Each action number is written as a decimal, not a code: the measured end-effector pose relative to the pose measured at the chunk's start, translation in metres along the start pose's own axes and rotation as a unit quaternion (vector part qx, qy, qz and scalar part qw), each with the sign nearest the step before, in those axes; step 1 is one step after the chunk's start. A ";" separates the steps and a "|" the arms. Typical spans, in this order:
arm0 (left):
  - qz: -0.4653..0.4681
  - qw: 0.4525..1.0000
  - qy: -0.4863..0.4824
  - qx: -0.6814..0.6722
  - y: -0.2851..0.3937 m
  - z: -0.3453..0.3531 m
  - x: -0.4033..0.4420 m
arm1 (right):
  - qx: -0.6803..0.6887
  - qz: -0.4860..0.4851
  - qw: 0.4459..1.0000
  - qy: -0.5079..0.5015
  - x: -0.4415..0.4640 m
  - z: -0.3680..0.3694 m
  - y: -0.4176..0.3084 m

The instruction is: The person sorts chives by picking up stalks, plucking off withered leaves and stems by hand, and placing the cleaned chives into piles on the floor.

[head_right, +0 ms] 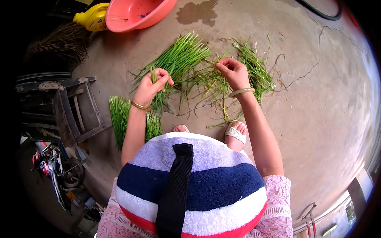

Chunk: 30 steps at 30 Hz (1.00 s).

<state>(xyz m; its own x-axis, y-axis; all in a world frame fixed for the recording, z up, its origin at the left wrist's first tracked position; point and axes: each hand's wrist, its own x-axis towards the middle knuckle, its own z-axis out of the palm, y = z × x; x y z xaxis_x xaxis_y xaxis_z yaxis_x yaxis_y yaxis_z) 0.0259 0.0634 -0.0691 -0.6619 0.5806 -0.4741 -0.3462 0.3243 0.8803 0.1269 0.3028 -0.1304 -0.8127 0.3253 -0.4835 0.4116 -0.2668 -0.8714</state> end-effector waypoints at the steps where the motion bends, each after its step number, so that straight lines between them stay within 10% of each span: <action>1: 0.013 1.000 -0.012 -0.007 -0.003 -0.005 0.001 | 0.010 0.011 1.000 -0.009 0.001 -0.003 0.002; 6: 0.006 0.999 0.033 -0.005 -0.005 -0.013 -0.004 | 0.076 0.029 0.996 -0.035 -0.006 -0.008 0.000; 12: 0.191 0.922 0.102 0.321 -0.010 -0.007 0.005 | 0.192 0.059 0.977 -0.072 -0.011 -0.013 0.001; 16: 0.015 0.966 0.059 0.250 -0.002 0.020 0.009 | 0.292 0.060 0.944 -0.140 -0.011 -0.013 0.007; 30: 0.126 0.945 0.066 0.294 -0.025 0.062 0.038 | 0.356 0.069 0.911 -0.197 -0.014 -0.002 0.005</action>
<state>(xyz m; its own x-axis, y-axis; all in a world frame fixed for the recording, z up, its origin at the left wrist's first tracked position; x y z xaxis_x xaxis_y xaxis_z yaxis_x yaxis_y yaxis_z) 0.0506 0.1234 -0.1101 -0.7651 0.6087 -0.2101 0.2378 0.5703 0.7863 0.1413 0.2987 -0.1279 -0.9163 -0.0696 -0.3943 0.2629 -0.8473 -0.4614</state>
